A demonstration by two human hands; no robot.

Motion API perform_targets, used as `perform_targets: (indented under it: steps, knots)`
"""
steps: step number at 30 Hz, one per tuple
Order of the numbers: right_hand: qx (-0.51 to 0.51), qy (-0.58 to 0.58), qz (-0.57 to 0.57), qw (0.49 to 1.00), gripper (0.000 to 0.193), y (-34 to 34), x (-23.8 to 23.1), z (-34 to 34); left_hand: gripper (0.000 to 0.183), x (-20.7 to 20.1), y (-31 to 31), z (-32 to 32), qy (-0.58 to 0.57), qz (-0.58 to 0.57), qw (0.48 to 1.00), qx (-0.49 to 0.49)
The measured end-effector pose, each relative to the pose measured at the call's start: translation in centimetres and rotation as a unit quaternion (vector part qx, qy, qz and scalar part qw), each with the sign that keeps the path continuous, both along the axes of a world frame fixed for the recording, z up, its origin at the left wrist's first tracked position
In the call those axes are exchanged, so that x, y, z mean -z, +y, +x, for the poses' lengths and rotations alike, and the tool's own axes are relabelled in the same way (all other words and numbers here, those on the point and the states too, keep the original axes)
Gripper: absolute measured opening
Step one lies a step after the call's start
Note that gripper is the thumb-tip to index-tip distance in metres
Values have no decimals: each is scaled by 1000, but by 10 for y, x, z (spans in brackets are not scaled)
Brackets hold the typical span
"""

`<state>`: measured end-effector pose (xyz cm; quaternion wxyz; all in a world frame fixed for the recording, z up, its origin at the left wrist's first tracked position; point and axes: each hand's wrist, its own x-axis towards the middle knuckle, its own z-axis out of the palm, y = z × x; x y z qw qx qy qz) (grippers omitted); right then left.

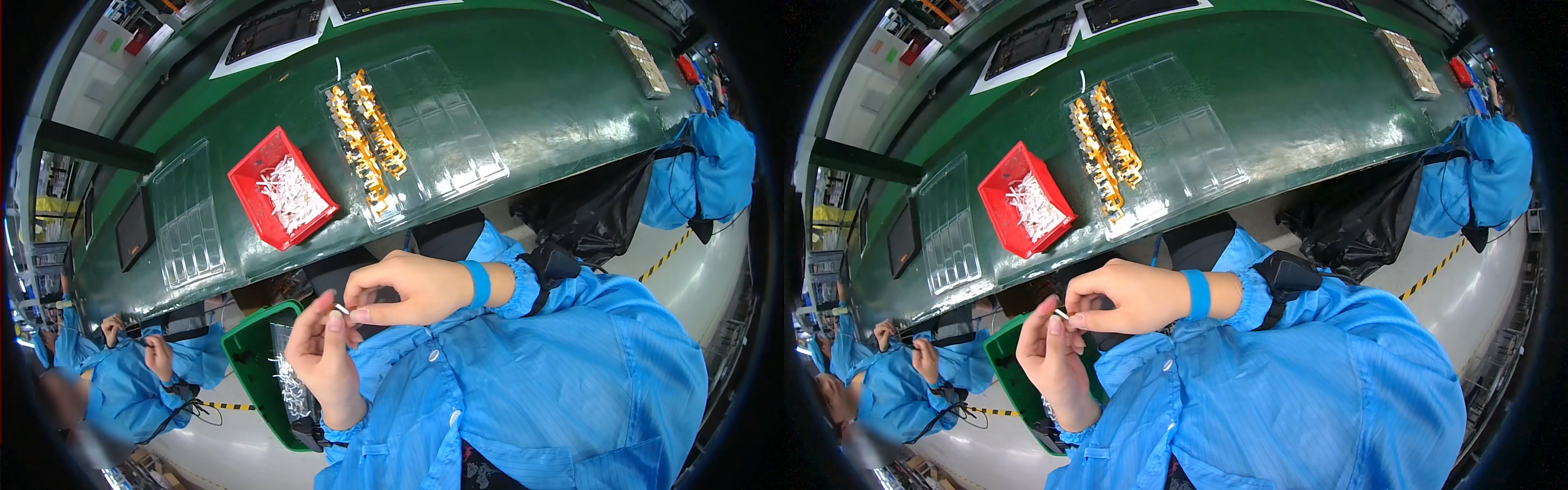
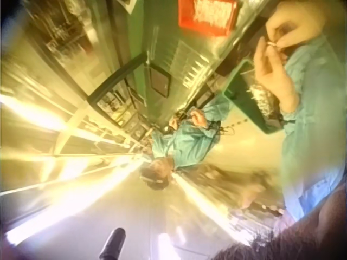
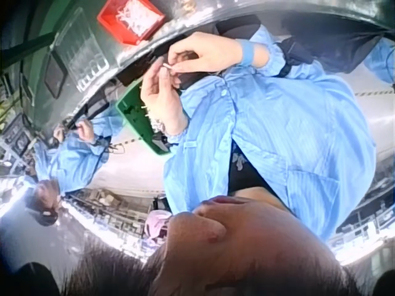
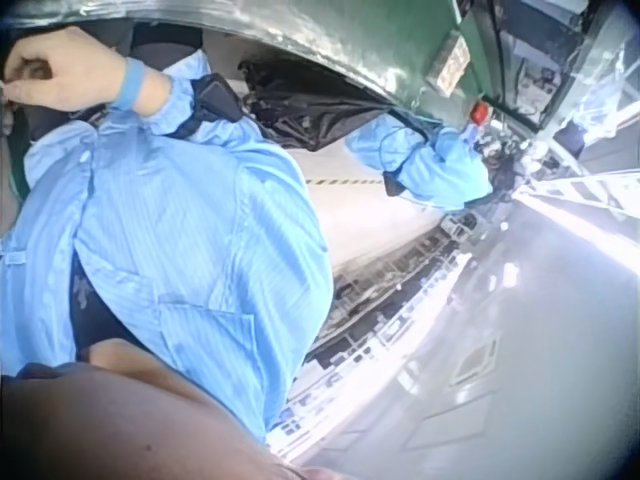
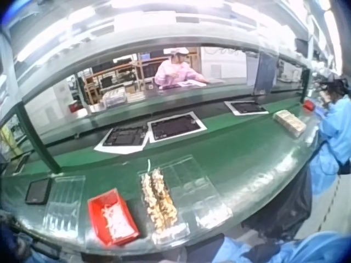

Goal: Assembling small electronic components and flexible printed circuits at a manufacturing workstation.

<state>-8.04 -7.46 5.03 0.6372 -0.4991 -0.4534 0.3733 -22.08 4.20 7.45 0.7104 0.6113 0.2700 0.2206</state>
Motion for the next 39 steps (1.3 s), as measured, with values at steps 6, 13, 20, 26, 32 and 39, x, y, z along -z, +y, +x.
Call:
perform_targets:
  steps: [6,13,20,26,32,39]
  knots:
    - [-32,-15,-45,998,17,10,-4,-4,28,4,8,-9,17,152,988,2]
    - [-53,-68,-25,996,16,35,3,-23,22,17,25,-37,9,619,785,-37]
    - [-39,-259,27,965,14,61,12,-45,25,27,37,-70,49,649,757,-53]
    - [-85,-316,19,945,14,71,13,-53,20,21,43,-84,96,678,729,-8]
    - [-129,-283,-19,950,13,76,12,-60,15,22,61,-106,111,570,808,-95]
    - [-128,143,-151,970,18,88,15,-65,22,66,56,-188,159,365,869,-294]
